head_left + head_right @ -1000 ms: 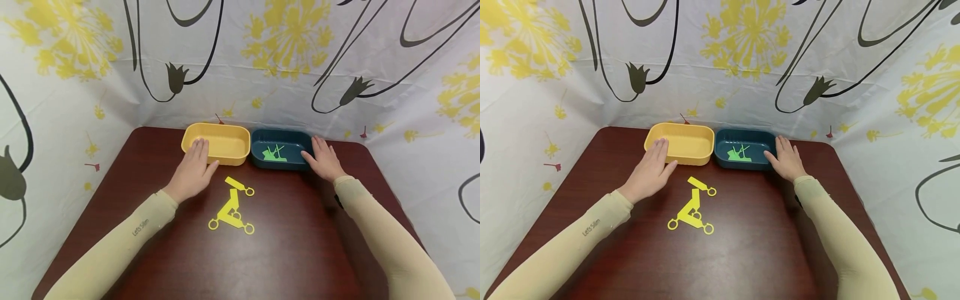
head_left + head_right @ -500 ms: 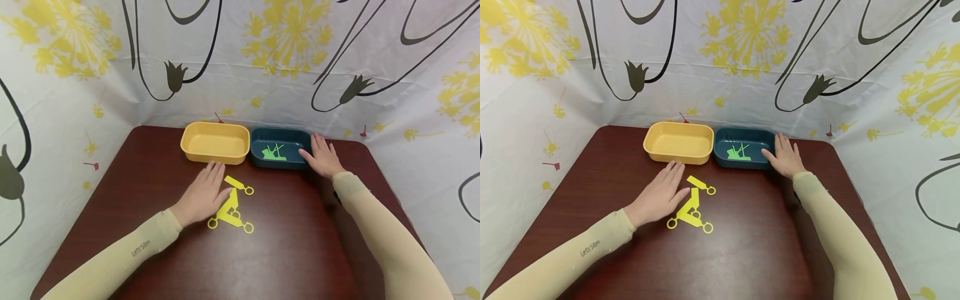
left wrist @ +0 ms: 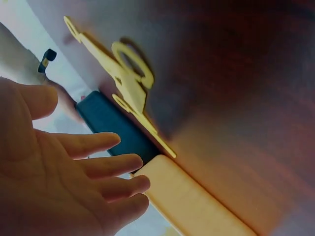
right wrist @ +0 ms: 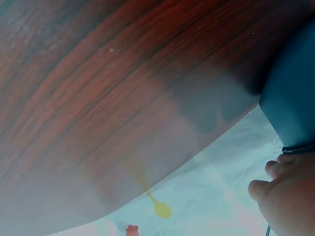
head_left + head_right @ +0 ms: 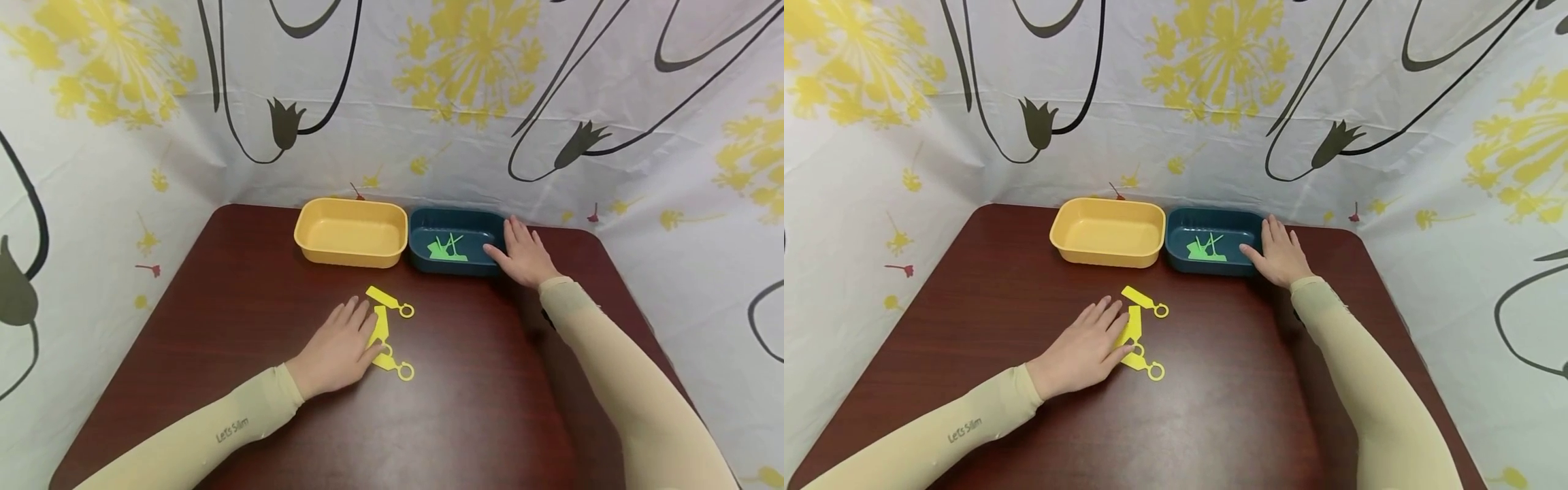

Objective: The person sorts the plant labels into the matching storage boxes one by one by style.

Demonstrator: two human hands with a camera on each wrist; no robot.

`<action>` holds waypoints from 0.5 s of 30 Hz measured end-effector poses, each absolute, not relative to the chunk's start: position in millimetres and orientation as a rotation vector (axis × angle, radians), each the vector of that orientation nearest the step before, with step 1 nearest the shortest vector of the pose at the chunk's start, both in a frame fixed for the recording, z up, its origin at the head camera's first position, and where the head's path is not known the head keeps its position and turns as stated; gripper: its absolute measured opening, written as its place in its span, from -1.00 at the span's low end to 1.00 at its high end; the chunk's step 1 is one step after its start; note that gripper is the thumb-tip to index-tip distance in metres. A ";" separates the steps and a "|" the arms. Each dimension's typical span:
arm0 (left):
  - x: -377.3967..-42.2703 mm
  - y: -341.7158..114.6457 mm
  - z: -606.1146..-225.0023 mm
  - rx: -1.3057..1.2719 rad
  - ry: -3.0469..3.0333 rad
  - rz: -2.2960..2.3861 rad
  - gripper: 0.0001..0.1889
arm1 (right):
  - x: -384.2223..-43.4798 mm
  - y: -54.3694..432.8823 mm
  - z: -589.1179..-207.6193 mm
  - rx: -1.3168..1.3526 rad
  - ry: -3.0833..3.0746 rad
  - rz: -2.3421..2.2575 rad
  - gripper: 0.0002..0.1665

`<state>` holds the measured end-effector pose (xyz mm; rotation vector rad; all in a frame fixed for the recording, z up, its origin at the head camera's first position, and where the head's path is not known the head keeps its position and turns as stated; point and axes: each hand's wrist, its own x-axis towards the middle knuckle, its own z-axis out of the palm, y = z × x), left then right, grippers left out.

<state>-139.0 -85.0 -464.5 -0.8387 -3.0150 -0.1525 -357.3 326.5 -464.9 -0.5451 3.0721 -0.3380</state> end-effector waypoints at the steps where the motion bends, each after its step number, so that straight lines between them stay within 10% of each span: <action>1: -137.6 -84.6 -465.5 -0.849 -3.009 -0.148 -0.31 | -357.4 326.6 -464.6 -0.548 3.067 -0.332 0.15; 15: -128.7 -81.7 -482.4 -0.990 -2.825 -0.165 -0.66 | -362.4 326.9 -467.0 -0.544 3.059 -0.271 0.19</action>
